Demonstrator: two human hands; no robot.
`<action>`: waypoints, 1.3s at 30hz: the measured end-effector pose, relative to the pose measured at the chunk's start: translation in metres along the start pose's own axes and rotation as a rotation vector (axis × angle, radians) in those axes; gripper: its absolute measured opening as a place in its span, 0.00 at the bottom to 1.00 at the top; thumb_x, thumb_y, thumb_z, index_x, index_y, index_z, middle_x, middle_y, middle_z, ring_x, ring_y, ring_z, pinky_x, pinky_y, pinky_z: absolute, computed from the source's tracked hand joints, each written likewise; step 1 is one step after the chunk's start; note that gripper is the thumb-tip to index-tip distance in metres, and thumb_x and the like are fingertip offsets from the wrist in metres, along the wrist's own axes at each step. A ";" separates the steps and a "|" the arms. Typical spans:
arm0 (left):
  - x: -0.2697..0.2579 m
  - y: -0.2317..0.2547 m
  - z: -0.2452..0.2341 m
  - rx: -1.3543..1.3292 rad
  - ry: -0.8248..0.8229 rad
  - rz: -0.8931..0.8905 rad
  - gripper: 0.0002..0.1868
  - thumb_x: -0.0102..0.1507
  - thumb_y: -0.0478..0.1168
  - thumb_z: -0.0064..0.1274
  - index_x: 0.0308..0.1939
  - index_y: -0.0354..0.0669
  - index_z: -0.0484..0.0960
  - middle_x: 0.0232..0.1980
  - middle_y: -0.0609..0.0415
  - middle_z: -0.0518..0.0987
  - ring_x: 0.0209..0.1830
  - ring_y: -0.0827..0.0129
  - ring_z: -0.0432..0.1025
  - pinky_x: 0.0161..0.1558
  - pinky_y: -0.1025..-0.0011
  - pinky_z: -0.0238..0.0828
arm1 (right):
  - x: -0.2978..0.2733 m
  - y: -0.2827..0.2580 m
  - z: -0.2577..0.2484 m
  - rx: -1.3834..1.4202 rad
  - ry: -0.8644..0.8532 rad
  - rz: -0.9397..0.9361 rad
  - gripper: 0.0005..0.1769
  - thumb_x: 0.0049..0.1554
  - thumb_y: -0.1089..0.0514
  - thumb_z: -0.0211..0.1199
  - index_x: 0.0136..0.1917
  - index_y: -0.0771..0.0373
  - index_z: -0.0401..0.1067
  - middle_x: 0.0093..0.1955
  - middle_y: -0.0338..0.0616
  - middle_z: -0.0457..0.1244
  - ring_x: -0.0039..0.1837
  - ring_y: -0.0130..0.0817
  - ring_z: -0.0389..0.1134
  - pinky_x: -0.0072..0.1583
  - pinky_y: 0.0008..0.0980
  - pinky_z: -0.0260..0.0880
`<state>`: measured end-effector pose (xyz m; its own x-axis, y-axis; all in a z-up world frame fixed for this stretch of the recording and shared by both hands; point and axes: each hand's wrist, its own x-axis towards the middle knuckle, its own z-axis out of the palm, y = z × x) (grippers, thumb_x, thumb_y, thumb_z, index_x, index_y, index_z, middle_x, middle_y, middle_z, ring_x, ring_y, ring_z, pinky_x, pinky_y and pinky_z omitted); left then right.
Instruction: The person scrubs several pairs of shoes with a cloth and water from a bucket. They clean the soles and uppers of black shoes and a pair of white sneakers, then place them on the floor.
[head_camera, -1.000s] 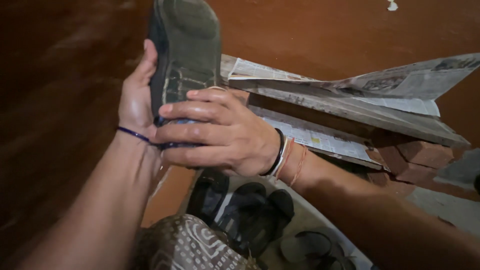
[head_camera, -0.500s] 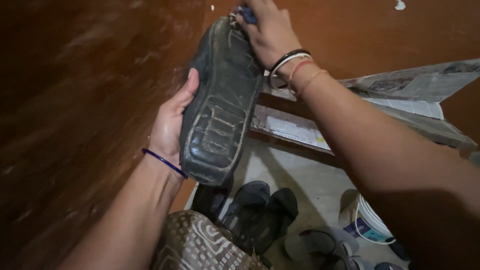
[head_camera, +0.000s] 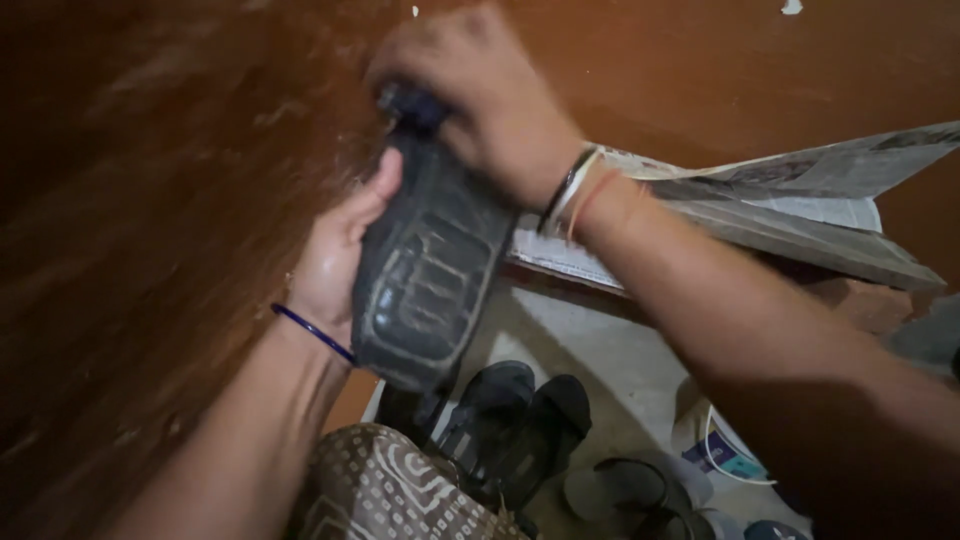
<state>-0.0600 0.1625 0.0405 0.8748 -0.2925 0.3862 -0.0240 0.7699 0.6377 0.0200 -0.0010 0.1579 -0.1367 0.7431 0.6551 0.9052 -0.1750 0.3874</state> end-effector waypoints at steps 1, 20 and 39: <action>-0.003 0.001 0.007 0.001 0.002 0.002 0.28 0.75 0.57 0.44 0.58 0.31 0.78 0.45 0.42 0.84 0.38 0.60 0.82 0.41 0.64 0.82 | -0.002 0.022 0.003 0.002 0.001 -0.002 0.24 0.54 0.68 0.62 0.63 0.55 0.71 0.69 0.43 0.65 0.69 0.49 0.62 0.73 0.44 0.60; 0.005 0.031 -0.005 0.139 0.317 0.296 0.28 0.69 0.56 0.49 0.59 0.34 0.80 0.46 0.48 0.85 0.40 0.64 0.81 0.44 0.67 0.79 | -0.030 -0.037 0.093 0.300 0.289 0.803 0.12 0.66 0.57 0.57 0.61 0.63 0.63 0.58 0.56 0.68 0.61 0.54 0.70 0.62 0.44 0.68; -0.034 0.013 -0.043 1.867 0.774 -0.248 0.24 0.62 0.50 0.54 0.63 0.61 0.78 0.55 0.39 0.80 0.56 0.41 0.73 0.56 0.47 0.70 | -0.052 -0.077 0.177 0.518 -0.150 1.040 0.26 0.62 0.47 0.54 0.73 0.43 0.61 0.61 0.57 0.68 0.64 0.53 0.69 0.65 0.44 0.66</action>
<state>-0.0689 0.2068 0.0069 0.9061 0.3642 0.2153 0.1785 -0.7905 0.5859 0.0291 0.0882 -0.0205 0.7835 0.4720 0.4041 0.6135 -0.4848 -0.6233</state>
